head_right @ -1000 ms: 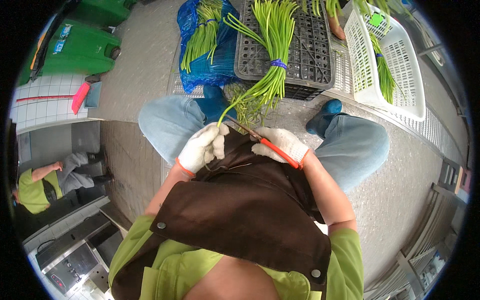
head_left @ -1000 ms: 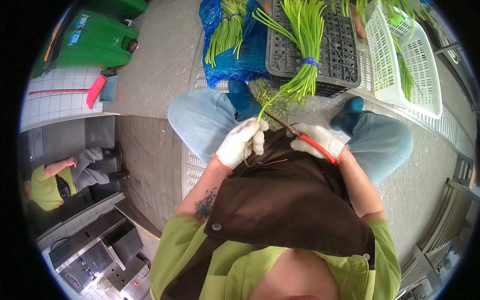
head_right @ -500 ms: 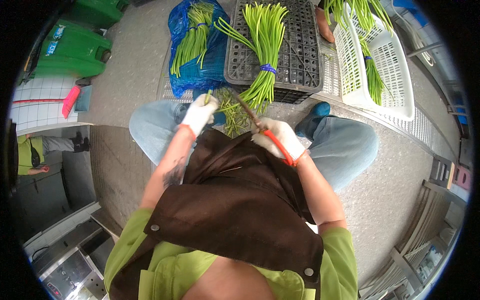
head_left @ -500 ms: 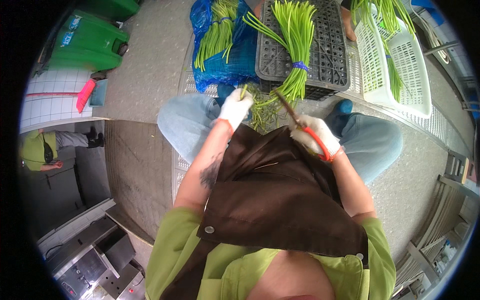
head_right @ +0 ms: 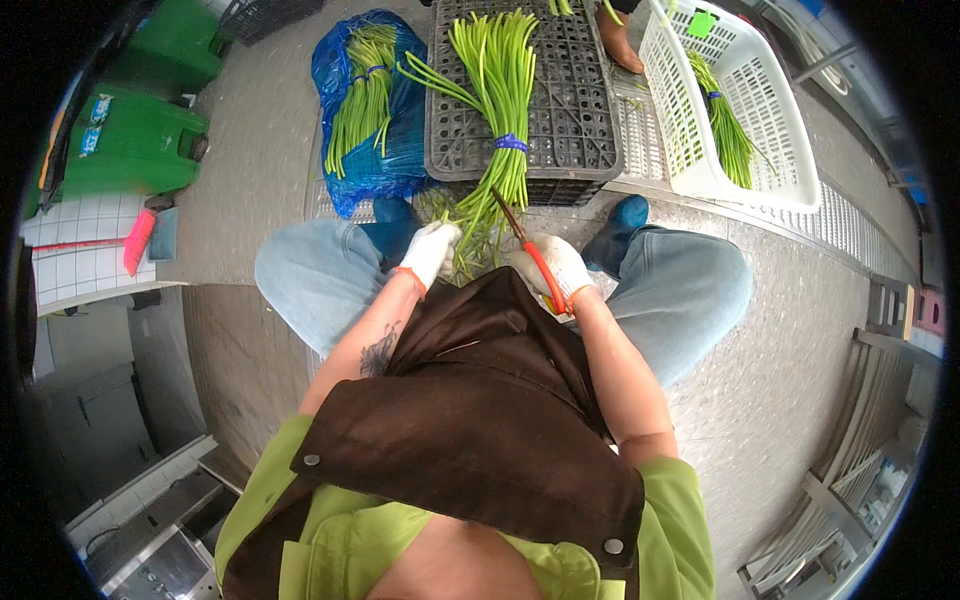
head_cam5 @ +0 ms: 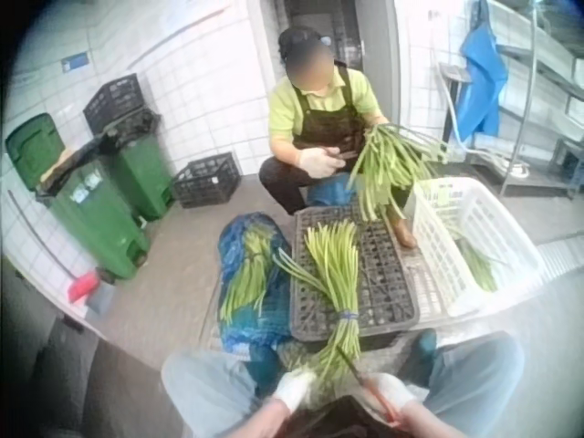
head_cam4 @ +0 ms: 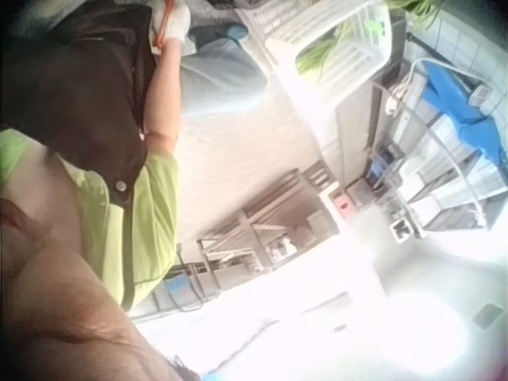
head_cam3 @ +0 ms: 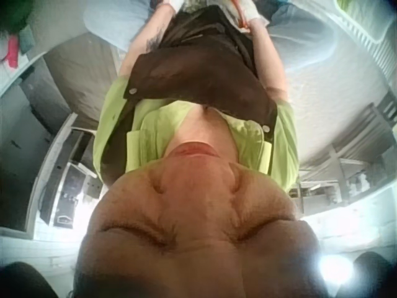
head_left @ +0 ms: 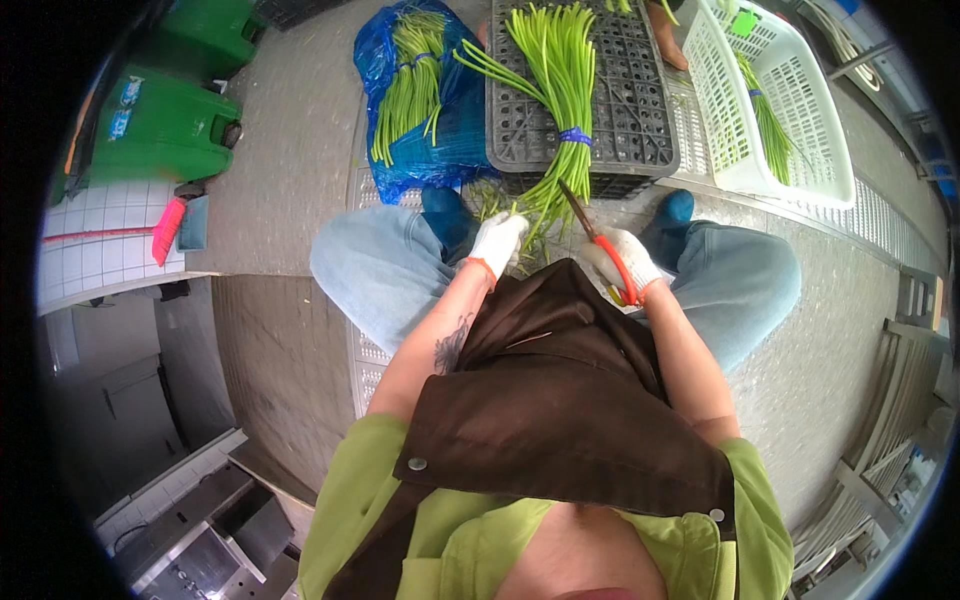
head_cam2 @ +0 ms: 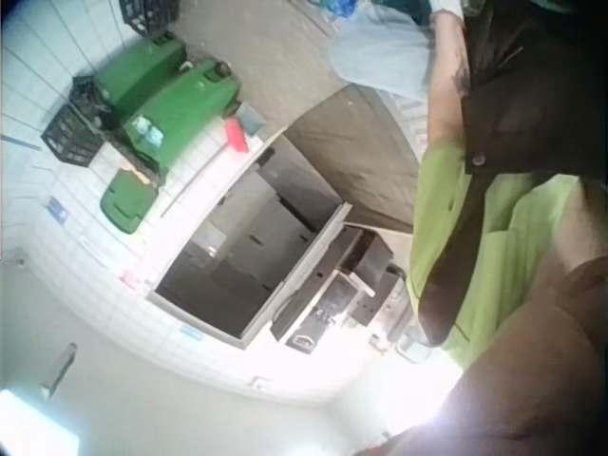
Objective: The person sits on the floor and uses scissors to trim the root ends of green vegetable stalks. They gather the stalks into bundles, cut the ends, and place the trimmed bundles into a white basket.
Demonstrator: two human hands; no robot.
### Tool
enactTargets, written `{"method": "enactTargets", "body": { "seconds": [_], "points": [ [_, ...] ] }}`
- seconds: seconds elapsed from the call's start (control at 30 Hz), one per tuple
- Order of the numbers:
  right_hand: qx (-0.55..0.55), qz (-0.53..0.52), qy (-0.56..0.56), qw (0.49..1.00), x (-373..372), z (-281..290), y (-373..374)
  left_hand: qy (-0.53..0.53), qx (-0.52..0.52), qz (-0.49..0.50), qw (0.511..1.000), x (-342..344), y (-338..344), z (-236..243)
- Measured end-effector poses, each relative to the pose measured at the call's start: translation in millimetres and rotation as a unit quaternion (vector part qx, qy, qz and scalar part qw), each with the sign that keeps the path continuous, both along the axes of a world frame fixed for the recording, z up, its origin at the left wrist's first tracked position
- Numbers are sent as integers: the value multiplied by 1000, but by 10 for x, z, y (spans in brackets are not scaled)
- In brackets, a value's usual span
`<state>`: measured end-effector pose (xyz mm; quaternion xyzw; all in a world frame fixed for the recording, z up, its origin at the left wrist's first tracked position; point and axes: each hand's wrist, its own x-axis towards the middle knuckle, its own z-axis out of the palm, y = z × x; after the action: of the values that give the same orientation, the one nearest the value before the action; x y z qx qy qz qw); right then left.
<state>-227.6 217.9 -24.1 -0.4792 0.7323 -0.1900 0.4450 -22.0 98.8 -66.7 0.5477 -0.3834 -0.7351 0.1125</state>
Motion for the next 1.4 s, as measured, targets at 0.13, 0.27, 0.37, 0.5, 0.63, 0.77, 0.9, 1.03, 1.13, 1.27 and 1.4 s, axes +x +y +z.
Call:
{"method": "enactTargets", "body": {
  "seconds": [0.13,0.27,0.37,0.5,0.63,0.77,0.9,1.03,1.13,1.27,1.4],
  "points": [
    [22,-40,-45,998,-12,-51,-18,58,-19,85,995,146,140,439],
    [5,-36,-40,999,1,41,-41,207,-46,141,967,491,152,873],
    [-45,-31,-49,997,10,154,5,218,-50,202,953,524,93,922],
    [-72,-64,-243,965,74,563,127,206,-63,225,950,486,44,963],
    [9,51,-310,949,112,596,33,163,-114,206,958,387,112,1053],
    [23,80,-304,949,204,489,-14,158,-117,187,963,376,175,1134],
    [21,61,-300,952,255,420,-105,156,-144,138,967,400,281,1143],
    [-105,82,-180,975,255,250,-111,118,-149,99,977,451,316,1157],
    [-210,105,-135,963,195,205,-34,-9,-215,-53,975,600,25,1052],
    [-191,30,-119,974,59,407,138,-353,-550,-391,649,442,-201,1158],
    [-113,-235,-258,930,-114,336,174,-361,-601,-349,621,40,-349,1230]
  ]
}}
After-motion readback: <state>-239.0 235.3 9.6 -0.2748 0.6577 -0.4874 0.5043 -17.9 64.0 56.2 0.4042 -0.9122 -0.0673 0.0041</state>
